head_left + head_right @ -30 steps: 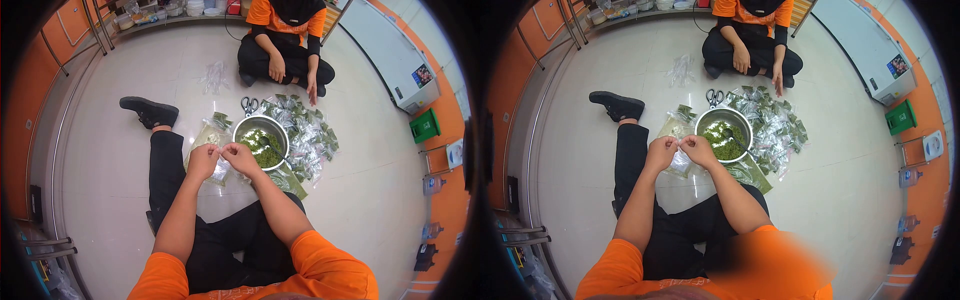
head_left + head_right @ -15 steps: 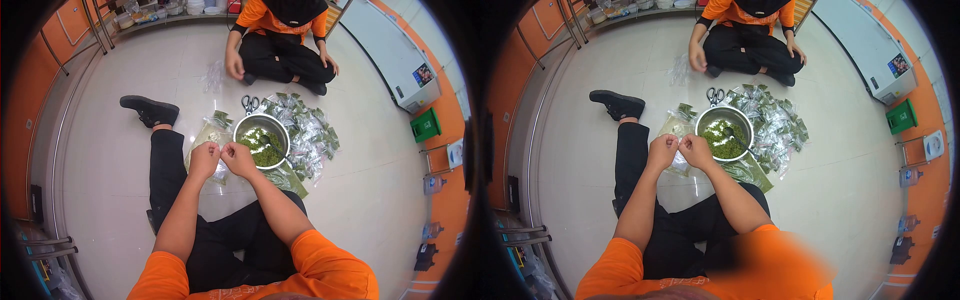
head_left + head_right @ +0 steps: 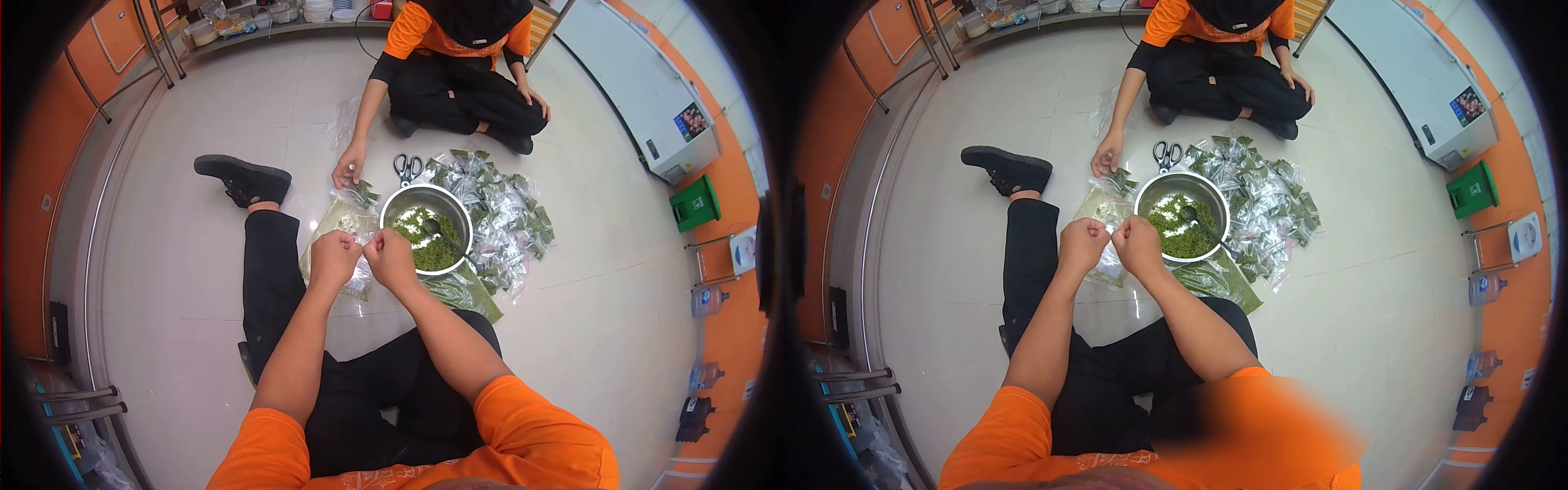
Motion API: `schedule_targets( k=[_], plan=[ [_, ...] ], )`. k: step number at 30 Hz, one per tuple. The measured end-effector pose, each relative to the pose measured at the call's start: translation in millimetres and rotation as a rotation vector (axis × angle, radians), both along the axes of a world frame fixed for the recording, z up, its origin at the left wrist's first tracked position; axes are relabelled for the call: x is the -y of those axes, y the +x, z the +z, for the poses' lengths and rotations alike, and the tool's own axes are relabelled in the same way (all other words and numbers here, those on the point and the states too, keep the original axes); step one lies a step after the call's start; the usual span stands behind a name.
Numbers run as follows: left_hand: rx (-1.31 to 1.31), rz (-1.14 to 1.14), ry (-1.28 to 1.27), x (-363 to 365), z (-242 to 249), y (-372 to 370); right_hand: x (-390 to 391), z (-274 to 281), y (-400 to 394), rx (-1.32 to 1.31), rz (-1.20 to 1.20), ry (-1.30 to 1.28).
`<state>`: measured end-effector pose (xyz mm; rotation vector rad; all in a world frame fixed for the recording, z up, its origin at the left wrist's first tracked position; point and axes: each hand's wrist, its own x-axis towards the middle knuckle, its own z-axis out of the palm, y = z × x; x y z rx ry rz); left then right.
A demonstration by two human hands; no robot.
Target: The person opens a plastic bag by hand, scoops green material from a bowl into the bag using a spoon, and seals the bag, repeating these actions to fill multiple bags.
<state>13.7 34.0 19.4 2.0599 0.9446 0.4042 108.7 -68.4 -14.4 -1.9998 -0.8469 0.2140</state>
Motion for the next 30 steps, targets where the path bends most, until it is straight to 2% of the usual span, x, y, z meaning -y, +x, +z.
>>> schedule_targets(
  k=[1, 7, 13, 17, 20, 23, 26, 30],
  plan=[
    [0.023, -0.014, 0.000, 1.6, -5.3, 0.4, 0.7, 0.9, 3.1, -0.010, -0.018, -0.028],
    [0.092, -0.048, -0.006, 4.8, -15.5, 1.7, 5.3, 10.0, 1.6, -0.019, 0.216, 0.138],
    [0.015, -0.052, 0.019, 0.1, -15.4, -1.4, 3.6, 7.1, 7.9, -0.029, 0.039, 0.039],
    [0.203, 0.012, -0.049, 0.7, -36.1, 3.7, 4.8, 10.8, 3.7, -0.024, 0.101, 0.092],
    [0.252, -0.011, -0.260, -4.3, -51.8, 7.7, 4.2, 17.9, 1.9, -0.003, 0.167, 0.102],
    [0.199, -0.080, -0.254, -5.7, -40.7, 2.0, 7.6, 16.8, 1.1, -0.056, 0.176, 0.085],
    [0.198, -0.080, -0.366, -7.9, -32.2, 0.0, 7.1, 20.7, 4.5, -0.133, 0.178, 0.050],
    [0.142, -0.042, -0.232, -6.8, -26.2, -0.3, 5.7, 13.2, 6.0, -0.155, 0.120, 0.050]
  ],
)
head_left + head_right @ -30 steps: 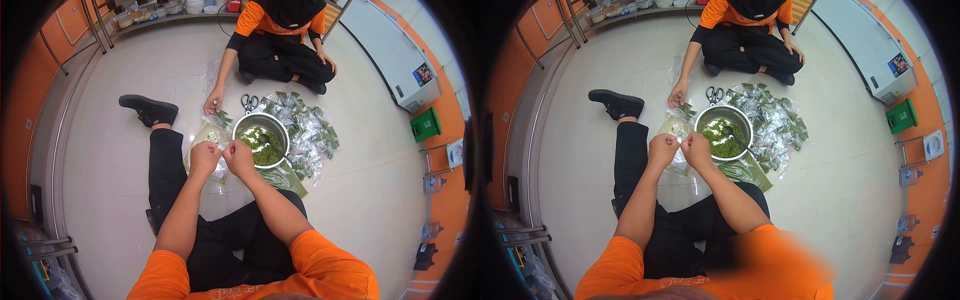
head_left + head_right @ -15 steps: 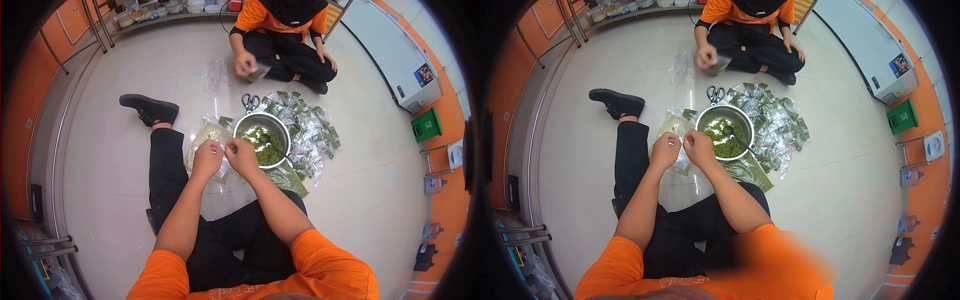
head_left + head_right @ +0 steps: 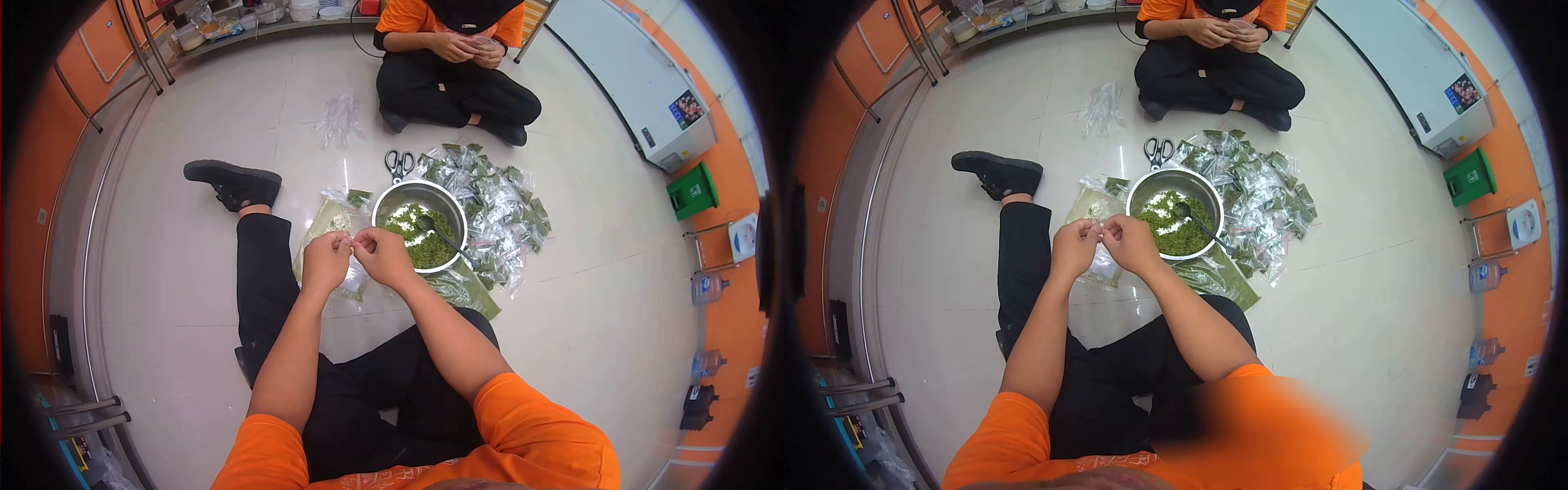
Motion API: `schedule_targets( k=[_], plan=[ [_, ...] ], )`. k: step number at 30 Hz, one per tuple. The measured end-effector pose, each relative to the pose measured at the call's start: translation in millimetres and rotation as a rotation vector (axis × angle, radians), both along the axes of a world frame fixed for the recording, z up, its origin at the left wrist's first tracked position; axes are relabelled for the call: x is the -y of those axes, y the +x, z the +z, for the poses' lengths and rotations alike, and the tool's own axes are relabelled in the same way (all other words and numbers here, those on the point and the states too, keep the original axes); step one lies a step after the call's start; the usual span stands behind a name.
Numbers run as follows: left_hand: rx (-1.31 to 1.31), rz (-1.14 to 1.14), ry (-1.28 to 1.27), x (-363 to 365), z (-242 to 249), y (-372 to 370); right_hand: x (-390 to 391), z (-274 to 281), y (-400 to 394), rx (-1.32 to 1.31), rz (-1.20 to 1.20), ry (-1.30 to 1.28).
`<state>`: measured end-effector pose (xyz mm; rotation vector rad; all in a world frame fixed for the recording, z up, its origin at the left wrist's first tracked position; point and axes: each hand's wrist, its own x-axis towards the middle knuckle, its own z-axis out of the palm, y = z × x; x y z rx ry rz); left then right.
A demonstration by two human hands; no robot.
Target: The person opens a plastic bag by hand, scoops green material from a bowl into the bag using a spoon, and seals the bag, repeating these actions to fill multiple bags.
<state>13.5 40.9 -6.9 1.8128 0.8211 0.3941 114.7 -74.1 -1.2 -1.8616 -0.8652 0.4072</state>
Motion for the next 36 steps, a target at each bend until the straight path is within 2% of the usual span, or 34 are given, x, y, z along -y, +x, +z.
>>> schedule_targets(
  k=[2, 4, 8, 10, 14, 16, 19, 23, 29, 32, 36],
  plan=[
    [-0.066, 0.028, 0.144, 8.0, 16.1, -1.9, -0.7, -3.4, 1.2, 0.051, -0.046, -0.007],
    [-0.083, 0.032, 0.155, 10.9, 15.0, -1.3, 0.4, -1.9, 2.0, 0.125, -0.073, -0.042],
    [-0.063, 0.032, 0.097, 16.3, 15.8, 2.0, 2.0, -3.7, -0.6, 0.182, 0.051, -0.003],
    [-0.070, 0.049, 0.188, 14.9, 10.4, 2.3, 0.2, -7.9, 0.5, 0.186, 0.066, -0.010],
    [-0.080, 0.072, 0.436, 11.4, 9.2, -0.3, 1.9, 1.3, -3.3, 0.217, -0.075, -0.001],
    [-0.041, 0.057, 0.384, 13.5, 8.0, 3.4, 1.6, 1.5, -3.2, 0.261, -0.106, 0.010],
    [-0.004, 0.037, 0.206, 19.1, 9.2, 5.6, 2.4, 2.3, 2.4, 0.280, 0.011, 0.080],
    [0.049, 0.095, 0.103, 18.9, 4.4, 6.6, 3.9, 5.0, 2.9, 0.146, 0.116, 0.041],
    [-0.093, -0.056, 0.290, 6.5, 18.9, -0.9, 5.6, 2.9, 6.0, 0.116, 0.042, 0.055],
    [0.041, -0.144, 0.273, 6.7, 21.2, -0.1, 4.0, 7.7, 10.8, 0.029, -0.026, 0.009],
    [0.095, -0.359, 0.506, 2.7, 20.6, -7.1, 5.9, -0.6, 17.7, -0.126, -0.033, -0.040]
  ],
)
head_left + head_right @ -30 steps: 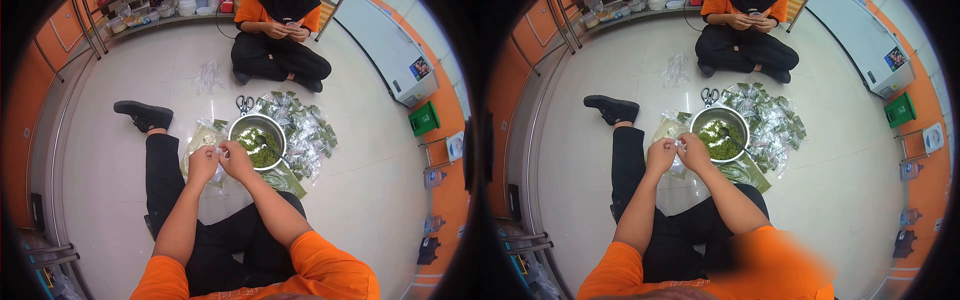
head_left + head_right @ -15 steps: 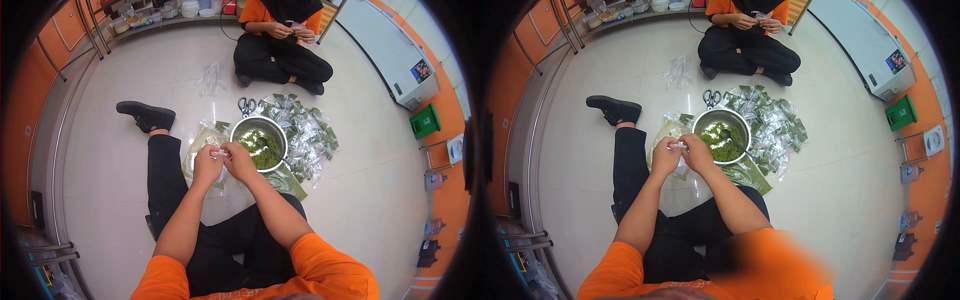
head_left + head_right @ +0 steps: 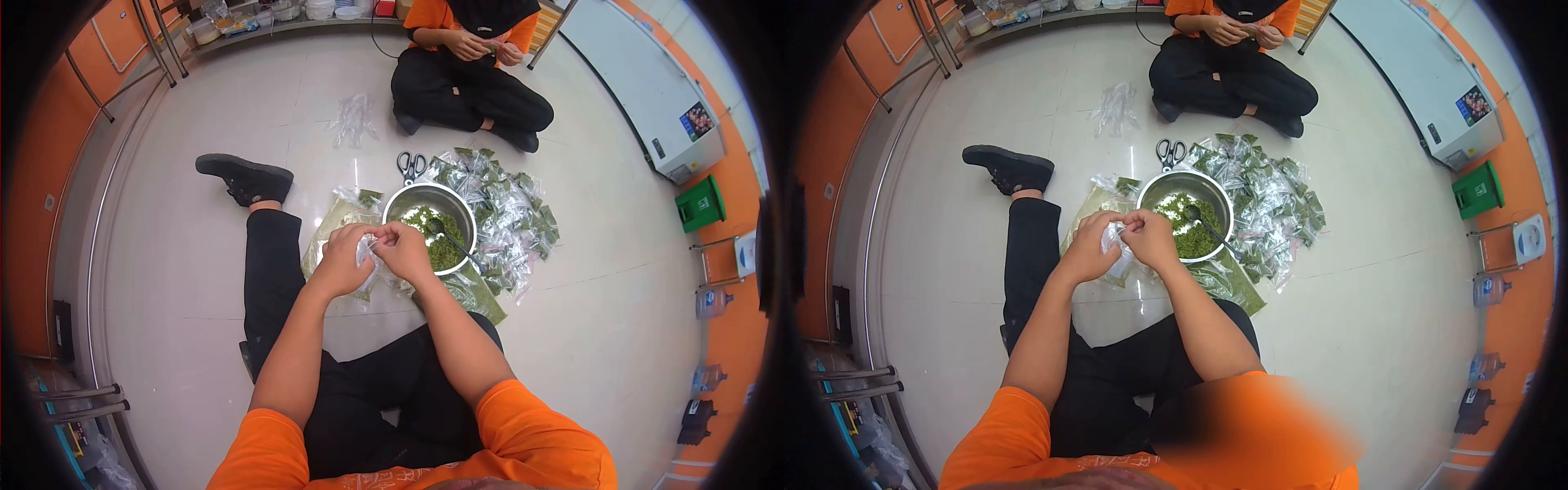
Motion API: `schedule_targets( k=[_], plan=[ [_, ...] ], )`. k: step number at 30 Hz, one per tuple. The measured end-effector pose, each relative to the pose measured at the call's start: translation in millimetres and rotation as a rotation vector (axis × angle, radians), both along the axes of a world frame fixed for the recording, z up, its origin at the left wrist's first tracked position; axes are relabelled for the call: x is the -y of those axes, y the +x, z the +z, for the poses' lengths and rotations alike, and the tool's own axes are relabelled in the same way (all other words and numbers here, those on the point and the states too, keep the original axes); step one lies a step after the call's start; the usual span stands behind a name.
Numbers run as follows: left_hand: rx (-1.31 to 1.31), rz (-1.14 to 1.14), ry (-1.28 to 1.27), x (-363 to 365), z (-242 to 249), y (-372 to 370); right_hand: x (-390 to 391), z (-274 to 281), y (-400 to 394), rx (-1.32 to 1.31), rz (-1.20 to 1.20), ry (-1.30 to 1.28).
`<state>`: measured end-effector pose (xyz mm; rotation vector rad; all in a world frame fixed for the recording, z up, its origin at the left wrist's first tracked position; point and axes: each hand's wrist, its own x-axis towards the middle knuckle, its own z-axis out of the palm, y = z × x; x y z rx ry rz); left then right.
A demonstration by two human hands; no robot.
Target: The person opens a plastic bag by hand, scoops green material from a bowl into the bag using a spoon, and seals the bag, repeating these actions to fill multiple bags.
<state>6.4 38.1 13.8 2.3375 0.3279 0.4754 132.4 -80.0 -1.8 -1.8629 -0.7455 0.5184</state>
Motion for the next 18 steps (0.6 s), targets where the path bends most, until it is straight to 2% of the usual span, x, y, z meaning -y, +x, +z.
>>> schedule_targets(
  k=[2, 7, 11, 14, 18],
  plan=[
    [-0.049, -0.088, 0.059, 4.4, 16.8, -9.3, 1.0, -6.1, 3.5, -0.075, 0.013, -0.001],
    [-0.097, 0.011, 0.105, 10.2, -1.8, -1.4, 1.1, 0.3, 3.0, -0.361, 0.066, 0.015],
    [-0.333, 0.014, 0.068, 16.0, 9.4, 6.8, 2.7, -4.7, 9.3, -0.334, 0.141, -0.021],
    [-0.238, 0.009, 0.106, 19.2, -0.6, 6.5, 10.2, 0.2, 12.5, -0.300, 0.186, -0.069],
    [-0.340, -0.041, 0.056, 21.7, 9.3, 6.8, 33.2, 16.9, 21.0, -0.183, 0.287, -0.124]
  ],
)
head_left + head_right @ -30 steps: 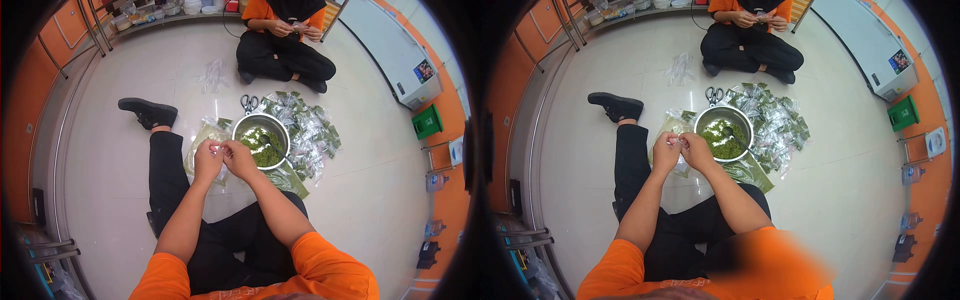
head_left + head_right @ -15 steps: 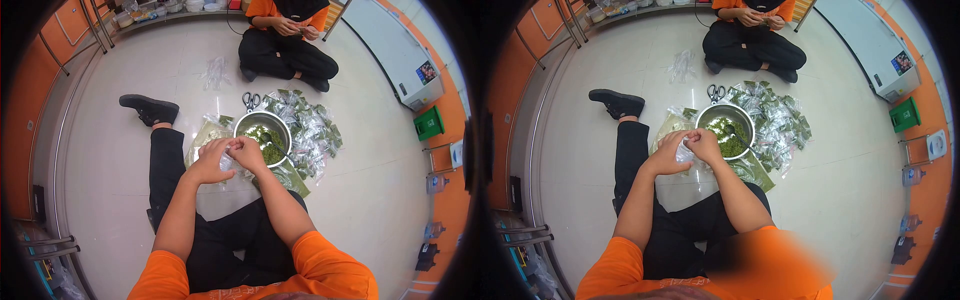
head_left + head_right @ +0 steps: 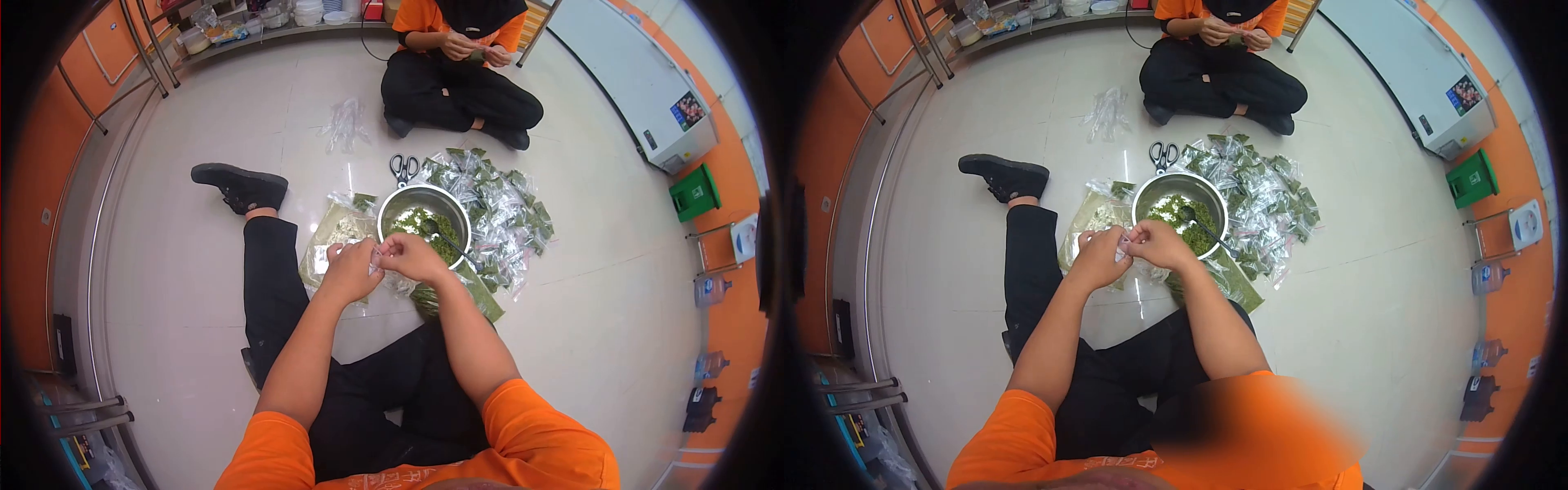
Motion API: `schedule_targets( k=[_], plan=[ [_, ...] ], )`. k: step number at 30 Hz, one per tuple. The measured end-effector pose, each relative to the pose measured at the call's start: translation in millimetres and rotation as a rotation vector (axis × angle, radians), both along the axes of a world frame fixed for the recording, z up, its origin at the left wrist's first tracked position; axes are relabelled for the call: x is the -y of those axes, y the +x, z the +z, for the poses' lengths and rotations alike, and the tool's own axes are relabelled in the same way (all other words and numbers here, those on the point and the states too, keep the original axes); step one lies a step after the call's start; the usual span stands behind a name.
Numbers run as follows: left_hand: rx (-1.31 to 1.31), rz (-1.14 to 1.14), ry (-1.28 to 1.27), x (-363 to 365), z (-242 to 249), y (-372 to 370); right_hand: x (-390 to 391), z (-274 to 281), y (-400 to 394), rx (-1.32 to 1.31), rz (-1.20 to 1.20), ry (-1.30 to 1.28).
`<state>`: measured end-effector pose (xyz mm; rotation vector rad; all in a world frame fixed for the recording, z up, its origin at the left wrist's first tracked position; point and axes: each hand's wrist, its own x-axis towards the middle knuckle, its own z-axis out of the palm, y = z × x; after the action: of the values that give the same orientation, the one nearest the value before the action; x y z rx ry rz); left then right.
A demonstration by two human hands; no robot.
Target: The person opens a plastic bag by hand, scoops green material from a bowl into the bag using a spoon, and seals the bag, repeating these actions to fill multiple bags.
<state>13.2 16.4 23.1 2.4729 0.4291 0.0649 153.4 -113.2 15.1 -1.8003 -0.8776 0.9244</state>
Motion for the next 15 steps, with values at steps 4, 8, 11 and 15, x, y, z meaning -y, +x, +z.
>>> schedule_targets(
  k=[4, 8, 11, 15],
  plan=[
    [0.027, -0.005, -0.061, -6.1, -8.9, 1.6, 56.9, 34.8, 25.6, 0.332, -0.168, -0.126],
    [0.057, 0.007, -0.099, -6.4, -4.8, 0.9, 115.6, -14.1, 66.7, 0.810, -0.358, -0.544],
    [0.087, -0.008, -0.075, -7.1, -11.1, -0.5, 126.8, -19.8, 68.6, 0.579, -0.372, -0.570],
    [0.057, -0.001, -0.106, -7.1, -12.9, -0.2, 121.7, -23.1, 60.8, 0.461, -0.480, -0.578]
  ],
)
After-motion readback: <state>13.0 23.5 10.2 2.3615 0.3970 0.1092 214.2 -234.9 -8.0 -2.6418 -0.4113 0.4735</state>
